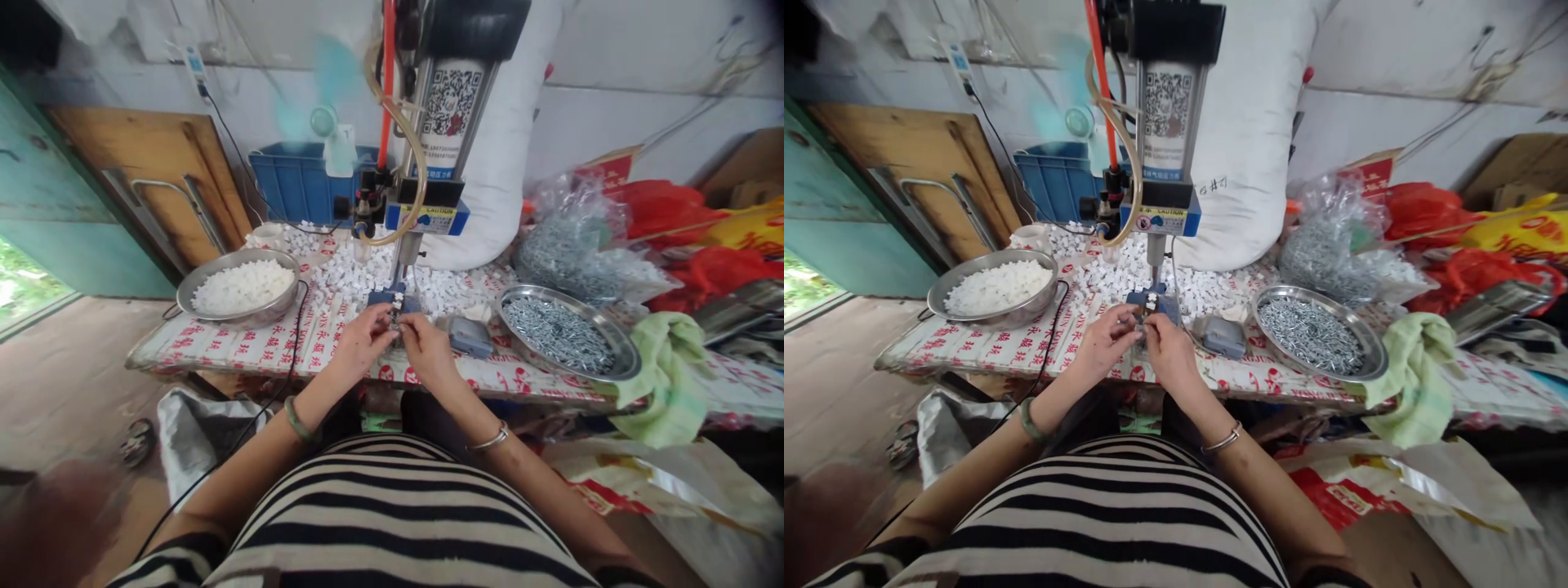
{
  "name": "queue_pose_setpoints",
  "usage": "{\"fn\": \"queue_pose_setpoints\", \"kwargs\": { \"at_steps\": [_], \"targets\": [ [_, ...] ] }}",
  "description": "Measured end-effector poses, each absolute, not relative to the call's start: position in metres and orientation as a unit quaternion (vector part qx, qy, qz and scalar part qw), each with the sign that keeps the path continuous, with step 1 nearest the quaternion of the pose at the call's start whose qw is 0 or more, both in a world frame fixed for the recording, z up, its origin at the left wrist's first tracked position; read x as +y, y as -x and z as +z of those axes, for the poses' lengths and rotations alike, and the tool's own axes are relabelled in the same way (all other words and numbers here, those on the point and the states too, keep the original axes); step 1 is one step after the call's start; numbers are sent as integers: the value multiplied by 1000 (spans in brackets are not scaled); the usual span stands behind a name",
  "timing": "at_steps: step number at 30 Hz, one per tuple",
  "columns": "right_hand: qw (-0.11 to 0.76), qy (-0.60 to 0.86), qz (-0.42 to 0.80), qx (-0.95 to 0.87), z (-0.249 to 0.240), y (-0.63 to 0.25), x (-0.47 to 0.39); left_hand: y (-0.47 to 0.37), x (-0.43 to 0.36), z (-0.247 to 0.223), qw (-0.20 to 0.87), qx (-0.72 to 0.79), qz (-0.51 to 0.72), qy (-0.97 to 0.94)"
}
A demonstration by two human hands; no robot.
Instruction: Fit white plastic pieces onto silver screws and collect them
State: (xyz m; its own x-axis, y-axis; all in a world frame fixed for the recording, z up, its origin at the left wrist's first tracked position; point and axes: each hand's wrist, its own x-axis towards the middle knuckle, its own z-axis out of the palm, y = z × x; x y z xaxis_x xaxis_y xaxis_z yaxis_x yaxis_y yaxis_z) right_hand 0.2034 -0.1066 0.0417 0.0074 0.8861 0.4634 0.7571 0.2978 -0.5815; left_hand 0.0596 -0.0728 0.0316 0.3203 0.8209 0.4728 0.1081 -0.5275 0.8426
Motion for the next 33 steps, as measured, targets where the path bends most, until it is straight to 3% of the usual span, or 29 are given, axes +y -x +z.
{"fn": "queue_pose_setpoints", "kwargs": {
  "at_steps": [5, 10, 16, 19, 24, 27, 33],
  "targets": [
    [343, 583, -28, -736, 36, -205, -109, -64, -72, 26, 406, 316, 470, -717],
    [327, 510, -128, -786, 31, -208, -109, -63, -66, 32, 555, 321, 485, -594],
    [388, 445, -129, -797, 24, -213, -117, -51, -64, 41, 722, 296, 368, -505],
    [387, 436, -119, -804, 22, -227, -111, -52, -58, 41, 639, 332, 368, -588],
    [366, 499, -135, -774, 35, -254, -69, -73, -27, 40, 343, 448, 459, -686],
    [330, 544, -132, -760, 47, -254, -44, -88, -8, 37, 311, 426, 455, -718],
    [230, 594, -141, -758, 55, -237, -25, -99, 6, 25, 345, 389, 449, -727]
  ]
}}
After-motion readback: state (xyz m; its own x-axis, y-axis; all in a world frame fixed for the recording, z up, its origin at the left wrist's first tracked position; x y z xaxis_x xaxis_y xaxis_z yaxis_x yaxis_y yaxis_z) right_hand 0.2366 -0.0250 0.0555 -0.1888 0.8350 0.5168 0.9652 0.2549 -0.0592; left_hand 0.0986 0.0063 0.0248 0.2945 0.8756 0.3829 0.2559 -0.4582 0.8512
